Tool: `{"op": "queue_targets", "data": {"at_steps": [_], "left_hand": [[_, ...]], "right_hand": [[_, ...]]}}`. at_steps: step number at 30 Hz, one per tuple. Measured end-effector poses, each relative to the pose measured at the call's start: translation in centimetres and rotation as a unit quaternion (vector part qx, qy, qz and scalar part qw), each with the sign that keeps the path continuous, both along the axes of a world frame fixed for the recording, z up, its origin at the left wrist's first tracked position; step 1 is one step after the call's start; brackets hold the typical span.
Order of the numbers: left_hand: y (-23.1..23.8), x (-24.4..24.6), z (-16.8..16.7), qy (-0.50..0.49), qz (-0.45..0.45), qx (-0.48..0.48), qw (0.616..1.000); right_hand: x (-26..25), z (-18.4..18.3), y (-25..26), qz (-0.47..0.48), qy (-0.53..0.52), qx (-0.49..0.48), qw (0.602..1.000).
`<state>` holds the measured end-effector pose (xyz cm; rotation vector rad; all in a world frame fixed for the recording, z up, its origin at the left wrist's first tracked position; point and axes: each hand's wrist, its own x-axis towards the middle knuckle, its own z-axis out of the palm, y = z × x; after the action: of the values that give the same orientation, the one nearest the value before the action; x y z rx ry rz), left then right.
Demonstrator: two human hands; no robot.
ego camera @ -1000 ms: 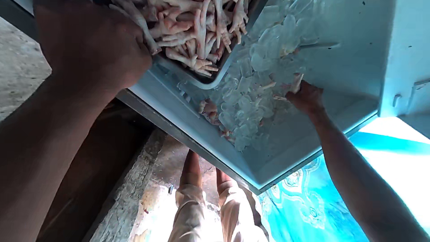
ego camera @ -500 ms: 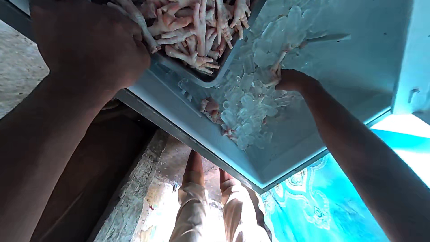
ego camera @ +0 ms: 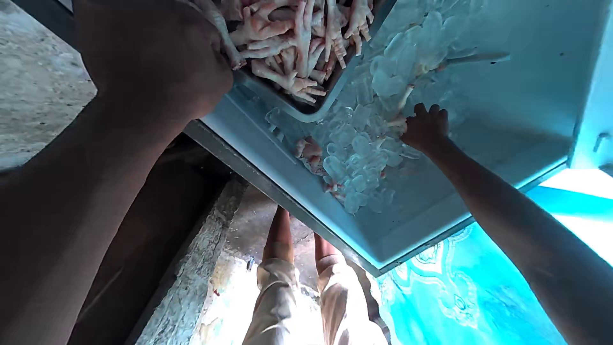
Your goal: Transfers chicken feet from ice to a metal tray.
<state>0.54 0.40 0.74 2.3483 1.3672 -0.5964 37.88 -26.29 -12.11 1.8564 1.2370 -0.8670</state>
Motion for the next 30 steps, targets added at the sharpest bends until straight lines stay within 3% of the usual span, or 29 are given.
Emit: {"op": "queue_targets", "data": {"at_steps": [6,9,13,17,22,24,27,30], "left_hand": [[-0.4,-0.1,-0.2,0.002,0.033,-0.004,0.999],[-0.4,0.2,0.1,0.000,0.029,-0.005,1.000],[-0.1,0.1,0.2,0.004,0.011,-0.005,1.000],[-0.2,0.0,-0.1,0.006,0.018,0.003,1.000],[0.0,0.0,0.0,0.000,0.017,-0.012,1.000],[0.0,-0.1,0.0,-0.004,0.011,-0.008,1.000],[-0.1,0.0,0.0,0.000,0.010,-0.003,1.000],[-0.2,0.0,0.2,0.001,0.007,0.000,1.000]], "right_hand": [[1.7,6.2,-0.3,-0.184,0.014,0.069,0.981],[1.8,7.6,1.5,-0.245,0.018,0.024,0.969],[1.9,3.9,3.9,-0.218,0.070,-0.015,0.973],[2.1,1.3,3.9,-0.326,0.157,0.037,0.931],[-0.4,0.3,2.3,-0.222,0.059,0.020,0.973],[-0.3,1.0,1.6,-0.229,0.034,0.044,0.972],[0.8,2.7,-0.4,-0.340,0.017,0.153,0.928],[-0.3,3.7,-0.6,-0.482,0.067,0.303,0.819]]}}
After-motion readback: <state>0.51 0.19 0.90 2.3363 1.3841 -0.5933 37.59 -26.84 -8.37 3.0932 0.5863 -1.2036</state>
